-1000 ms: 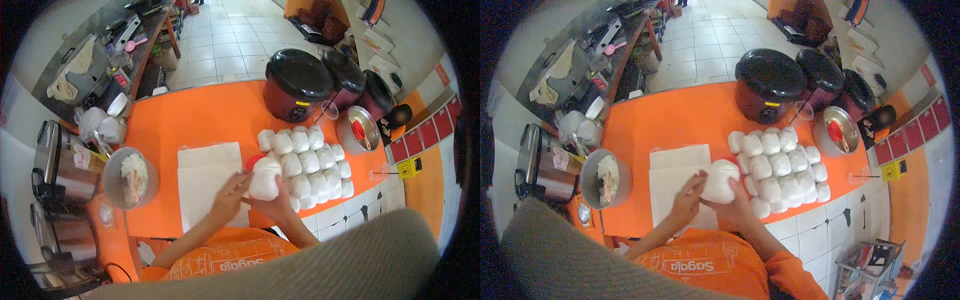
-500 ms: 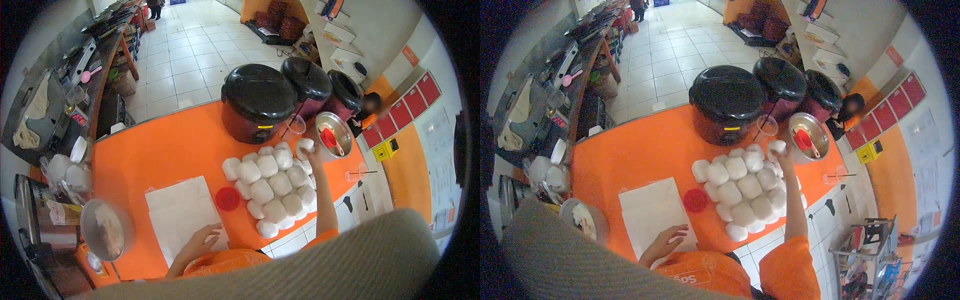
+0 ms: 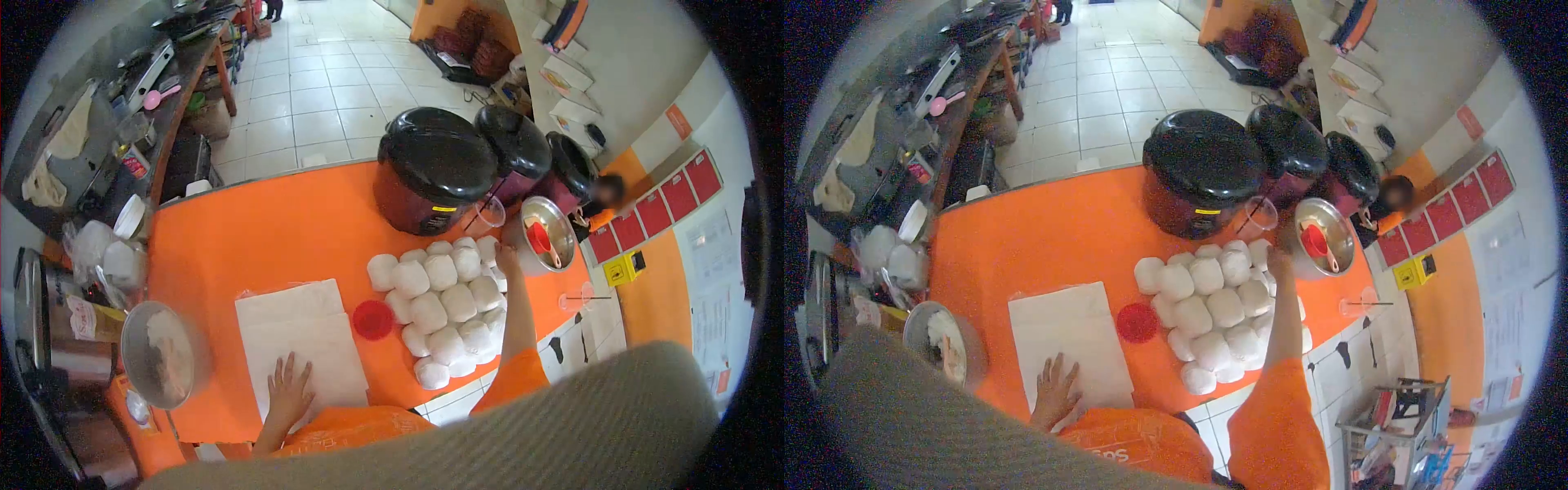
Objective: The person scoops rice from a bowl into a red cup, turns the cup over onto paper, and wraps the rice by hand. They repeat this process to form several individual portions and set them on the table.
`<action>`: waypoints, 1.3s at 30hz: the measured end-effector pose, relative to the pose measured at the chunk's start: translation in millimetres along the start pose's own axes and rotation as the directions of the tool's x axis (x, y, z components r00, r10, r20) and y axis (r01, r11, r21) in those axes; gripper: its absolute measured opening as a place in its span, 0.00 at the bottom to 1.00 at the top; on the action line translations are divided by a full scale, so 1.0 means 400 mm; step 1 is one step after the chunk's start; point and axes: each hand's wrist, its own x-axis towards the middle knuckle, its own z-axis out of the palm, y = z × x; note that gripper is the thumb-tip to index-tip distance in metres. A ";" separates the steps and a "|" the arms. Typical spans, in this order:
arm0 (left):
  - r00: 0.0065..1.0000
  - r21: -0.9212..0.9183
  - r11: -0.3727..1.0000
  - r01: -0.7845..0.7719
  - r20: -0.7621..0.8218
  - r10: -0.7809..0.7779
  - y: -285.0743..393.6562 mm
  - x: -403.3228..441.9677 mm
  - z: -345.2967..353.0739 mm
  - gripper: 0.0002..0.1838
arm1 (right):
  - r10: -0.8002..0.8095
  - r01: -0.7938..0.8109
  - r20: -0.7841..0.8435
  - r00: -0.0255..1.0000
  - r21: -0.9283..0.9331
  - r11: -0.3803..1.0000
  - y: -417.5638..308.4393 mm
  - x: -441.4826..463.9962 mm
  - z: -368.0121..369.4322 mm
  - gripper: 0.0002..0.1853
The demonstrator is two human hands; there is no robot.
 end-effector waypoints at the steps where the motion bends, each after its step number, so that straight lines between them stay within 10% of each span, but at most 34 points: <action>1: 0.999 0.028 1.000 -0.006 -0.031 0.007 0.001 0.006 0.008 0.39 | 0.070 -0.061 -0.066 0.995 0.130 0.990 -0.021 -0.012 -0.010 0.23; 5: 0.994 0.097 0.995 -0.015 -0.109 0.025 -0.034 0.043 0.061 0.42 | 0.293 -0.302 0.072 0.953 0.177 0.937 -0.149 -0.067 -0.129 0.21; 8: 0.993 0.077 0.997 0.012 -0.120 -0.002 -0.031 0.088 0.036 0.43 | -0.015 0.133 -0.472 0.881 0.218 0.967 -0.366 -0.188 -0.300 0.24; 12: 0.983 0.041 0.999 0.016 -0.184 -0.008 -0.041 0.118 0.016 0.40 | -0.262 0.418 -0.368 0.892 0.454 0.786 -0.669 -0.434 -0.383 0.27; 16: 0.941 -0.091 0.993 -0.074 -0.336 0.039 -0.072 0.092 -0.032 0.38 | -0.533 0.551 -0.150 0.833 0.132 0.824 -0.833 -0.566 -0.337 0.19; 19: 0.900 -0.482 0.786 -0.388 -0.380 0.212 -0.111 -0.007 -0.146 0.36 | -0.557 0.562 -0.085 0.826 0.061 0.825 -0.888 -0.591 -0.318 0.18; 22: 0.932 -0.671 0.667 -0.323 -0.349 0.100 -0.165 -0.159 -0.270 0.37 | -0.635 0.649 -0.160 0.756 0.312 0.694 -1.081 -0.635 -0.463 0.16; 24: 0.927 -0.885 0.330 -0.327 -0.368 -0.069 -0.240 -0.239 -0.270 0.40 | -0.709 0.691 -0.211 0.673 0.522 0.500 -1.219 -0.700 -0.606 0.14; 27: 0.903 -0.942 0.004 -0.337 -0.324 -0.283 -0.368 -0.347 -0.265 0.44 | -0.755 0.679 -0.340 0.561 0.711 0.185 -1.426 -0.763 -0.725 0.08; 30: 0.811 -0.878 -0.111 -0.465 -0.373 -0.450 -0.528 -0.443 -0.262 0.48 | -0.703 0.569 -0.228 0.673 0.767 0.296 -1.628 -0.774 -0.673 0.08; 35: 0.642 -0.775 -0.137 -0.617 -0.396 -0.656 -0.717 -0.523 -0.263 0.50 | -0.827 0.824 0.000 0.563 0.082 0.561 -1.887 -0.813 -0.482 0.09; 39: 0.611 -0.750 -0.038 -0.661 -0.507 -0.608 -0.815 -0.491 -0.275 0.55 | -0.845 0.847 0.092 0.526 0.029 0.530 -1.915 -0.822 -0.449 0.10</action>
